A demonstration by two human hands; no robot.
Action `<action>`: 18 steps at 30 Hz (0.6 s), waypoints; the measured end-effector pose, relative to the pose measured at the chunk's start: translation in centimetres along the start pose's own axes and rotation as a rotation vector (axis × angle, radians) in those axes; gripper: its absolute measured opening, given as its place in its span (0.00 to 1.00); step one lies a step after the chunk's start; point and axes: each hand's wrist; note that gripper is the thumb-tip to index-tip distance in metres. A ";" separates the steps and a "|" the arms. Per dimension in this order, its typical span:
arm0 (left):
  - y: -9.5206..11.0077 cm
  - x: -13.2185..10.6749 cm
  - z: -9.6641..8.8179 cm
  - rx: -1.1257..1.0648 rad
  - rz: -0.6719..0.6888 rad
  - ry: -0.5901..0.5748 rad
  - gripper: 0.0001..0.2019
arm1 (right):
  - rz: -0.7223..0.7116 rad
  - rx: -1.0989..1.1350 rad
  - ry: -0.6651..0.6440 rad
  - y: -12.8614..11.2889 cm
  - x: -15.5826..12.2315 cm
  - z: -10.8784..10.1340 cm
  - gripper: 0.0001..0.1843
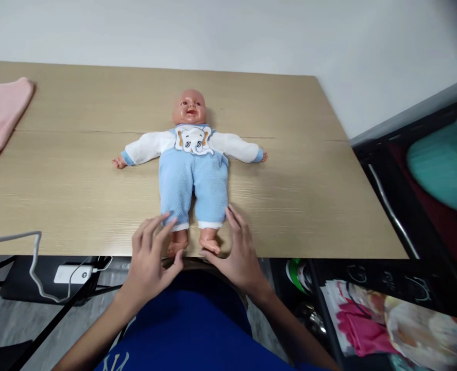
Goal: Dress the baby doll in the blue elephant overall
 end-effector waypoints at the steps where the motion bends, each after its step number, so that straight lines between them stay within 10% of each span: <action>1: 0.4 0.6 0.2 -0.007 0.048 -0.044 0.49 | 0.014 0.003 -0.025 0.1 -0.2 0.0 0.73; 11: 0.6 3.9 2.7 -0.046 0.171 -0.226 0.38 | -0.037 0.050 0.097 0.4 -0.7 1.1 0.51; 18: 0.5 8.3 0.5 -0.041 0.202 -0.166 0.25 | -0.093 0.018 0.005 4.6 2.6 -3.9 0.54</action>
Point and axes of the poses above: each hand's wrist, its own x-axis towards the middle knuckle, its own z-axis out of the palm, y = z × x, and after that the axes turned 6 degrees about y, right-handed
